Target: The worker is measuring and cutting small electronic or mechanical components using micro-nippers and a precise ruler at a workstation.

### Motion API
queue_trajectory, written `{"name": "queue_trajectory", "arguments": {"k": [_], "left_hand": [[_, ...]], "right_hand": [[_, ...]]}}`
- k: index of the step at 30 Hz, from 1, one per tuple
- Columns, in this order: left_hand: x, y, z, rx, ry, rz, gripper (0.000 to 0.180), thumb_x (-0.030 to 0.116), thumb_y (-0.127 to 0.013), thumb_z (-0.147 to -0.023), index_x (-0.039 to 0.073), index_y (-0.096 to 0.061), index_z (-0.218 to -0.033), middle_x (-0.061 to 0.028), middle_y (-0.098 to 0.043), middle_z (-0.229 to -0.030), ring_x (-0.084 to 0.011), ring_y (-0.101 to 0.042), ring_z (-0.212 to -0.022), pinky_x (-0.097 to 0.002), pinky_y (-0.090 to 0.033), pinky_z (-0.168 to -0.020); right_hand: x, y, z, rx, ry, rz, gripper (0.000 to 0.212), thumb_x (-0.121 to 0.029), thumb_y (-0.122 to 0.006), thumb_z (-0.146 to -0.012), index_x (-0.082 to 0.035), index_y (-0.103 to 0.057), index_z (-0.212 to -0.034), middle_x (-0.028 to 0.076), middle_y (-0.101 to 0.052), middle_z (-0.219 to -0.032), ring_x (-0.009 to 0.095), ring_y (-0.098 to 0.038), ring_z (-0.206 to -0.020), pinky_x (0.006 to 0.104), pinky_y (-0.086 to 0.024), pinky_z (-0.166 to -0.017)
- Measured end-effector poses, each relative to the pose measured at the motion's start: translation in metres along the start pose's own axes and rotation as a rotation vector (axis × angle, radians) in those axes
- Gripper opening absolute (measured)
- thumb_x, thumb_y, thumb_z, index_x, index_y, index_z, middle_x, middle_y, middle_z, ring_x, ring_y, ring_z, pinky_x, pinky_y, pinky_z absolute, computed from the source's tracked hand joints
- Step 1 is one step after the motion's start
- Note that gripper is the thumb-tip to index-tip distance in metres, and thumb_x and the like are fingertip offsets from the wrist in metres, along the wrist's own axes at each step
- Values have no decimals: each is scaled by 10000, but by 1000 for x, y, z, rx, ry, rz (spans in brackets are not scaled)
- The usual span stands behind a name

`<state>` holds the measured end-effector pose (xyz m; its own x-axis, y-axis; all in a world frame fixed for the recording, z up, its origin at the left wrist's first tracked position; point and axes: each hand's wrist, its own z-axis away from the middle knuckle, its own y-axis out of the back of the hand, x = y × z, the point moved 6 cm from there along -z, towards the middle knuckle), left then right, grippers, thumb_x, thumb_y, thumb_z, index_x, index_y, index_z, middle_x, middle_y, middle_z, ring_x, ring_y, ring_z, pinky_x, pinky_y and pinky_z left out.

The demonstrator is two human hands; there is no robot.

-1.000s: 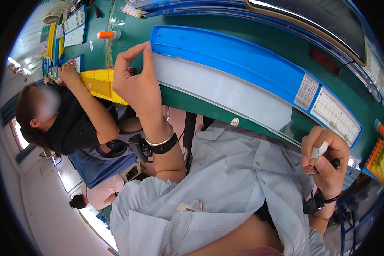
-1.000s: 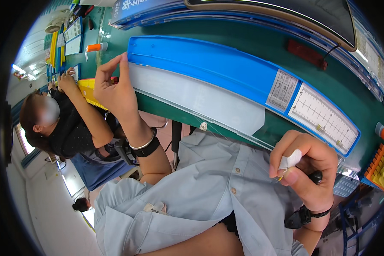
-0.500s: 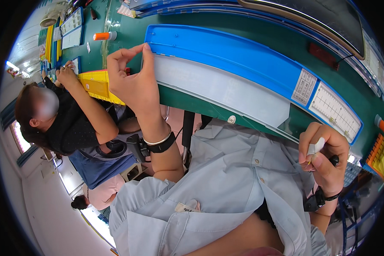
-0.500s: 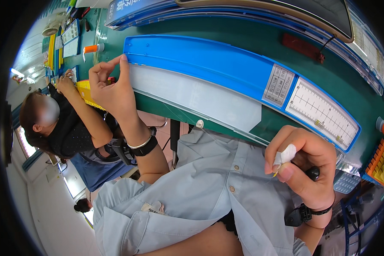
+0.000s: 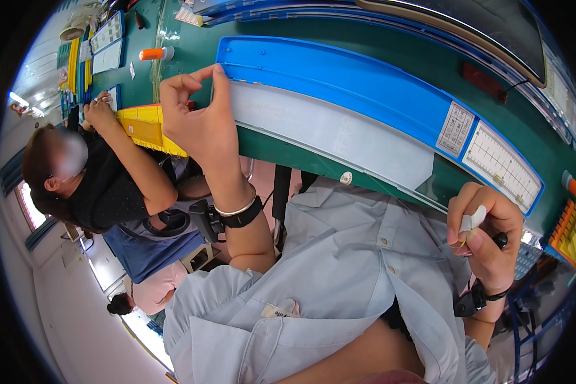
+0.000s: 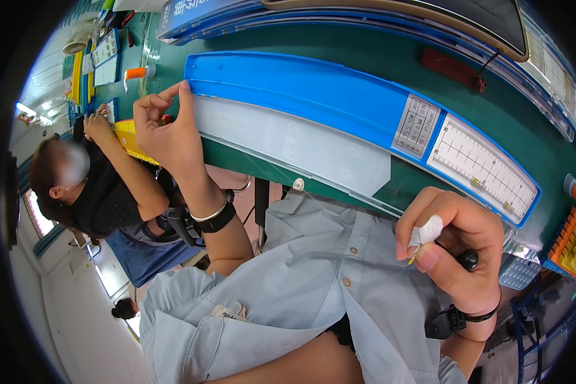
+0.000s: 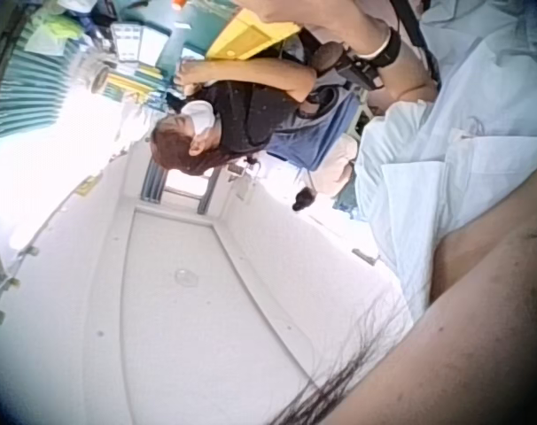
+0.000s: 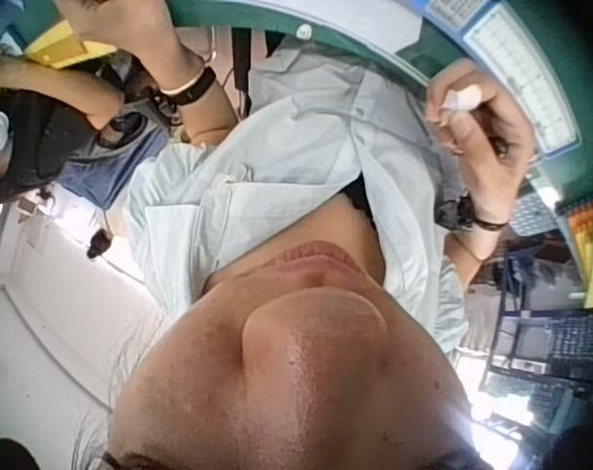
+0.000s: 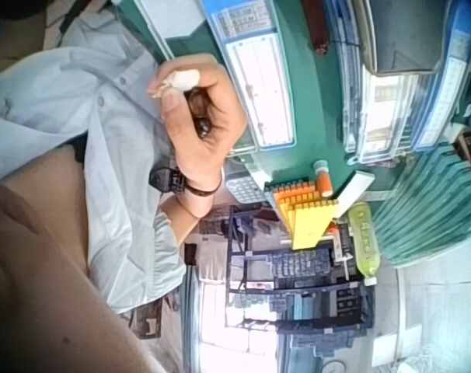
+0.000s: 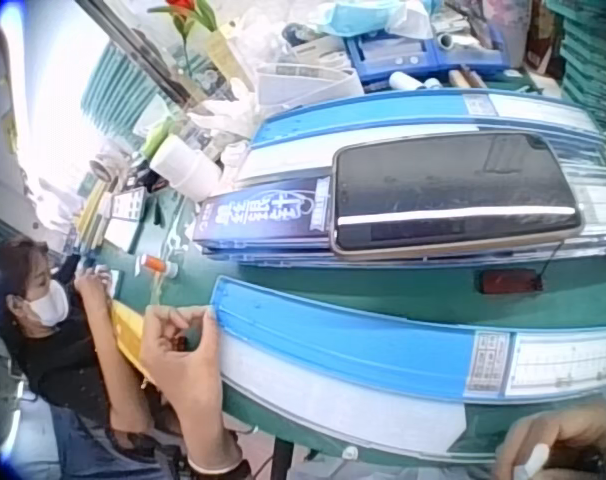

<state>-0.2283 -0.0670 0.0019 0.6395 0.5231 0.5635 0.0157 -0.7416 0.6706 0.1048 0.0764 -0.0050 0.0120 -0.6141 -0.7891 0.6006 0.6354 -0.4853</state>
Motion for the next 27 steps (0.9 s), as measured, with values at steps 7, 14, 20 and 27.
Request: {"name": "queue_trajectory", "arguments": {"k": [7,14,20,27], "left_hand": [[17,-3,-3,11,-67,-65,346,88,-832,-832,78,-513,-966,-49,-769,-874,-82,-641,-801,-240,-426,-711],[84,-18,29,-194,-326,307,403,-91,-793,-829,33,-477,-1047,-169,-759,-852,-208,-737,-856,-320,-545,-887],[174,-55,77,-711,-452,749,329,-122,-828,-748,-25,-651,-1008,-131,-766,-873,-179,-743,-790,-292,-583,-731],[226,-82,95,-832,-532,617,518,-142,-830,-735,-33,-534,-1145,-115,-750,-956,-172,-748,-837,-239,-542,-783]], "right_hand": [[-6,0,1,-12,11,-9,137,-107,-654,-882,8,-588,-915,151,-629,-870,154,-566,-752,260,-449,-678],[-38,7,13,-16,434,488,168,55,-641,-728,19,-612,-890,172,-649,-850,216,-603,-715,286,-435,-609],[-62,26,31,328,604,1111,178,141,-622,-753,40,-605,-899,146,-653,-883,188,-574,-730,254,-401,-596],[-76,67,53,615,577,1032,146,101,-579,-917,62,-572,-1057,155,-640,-1056,103,-529,-766,218,-396,-694]]}}
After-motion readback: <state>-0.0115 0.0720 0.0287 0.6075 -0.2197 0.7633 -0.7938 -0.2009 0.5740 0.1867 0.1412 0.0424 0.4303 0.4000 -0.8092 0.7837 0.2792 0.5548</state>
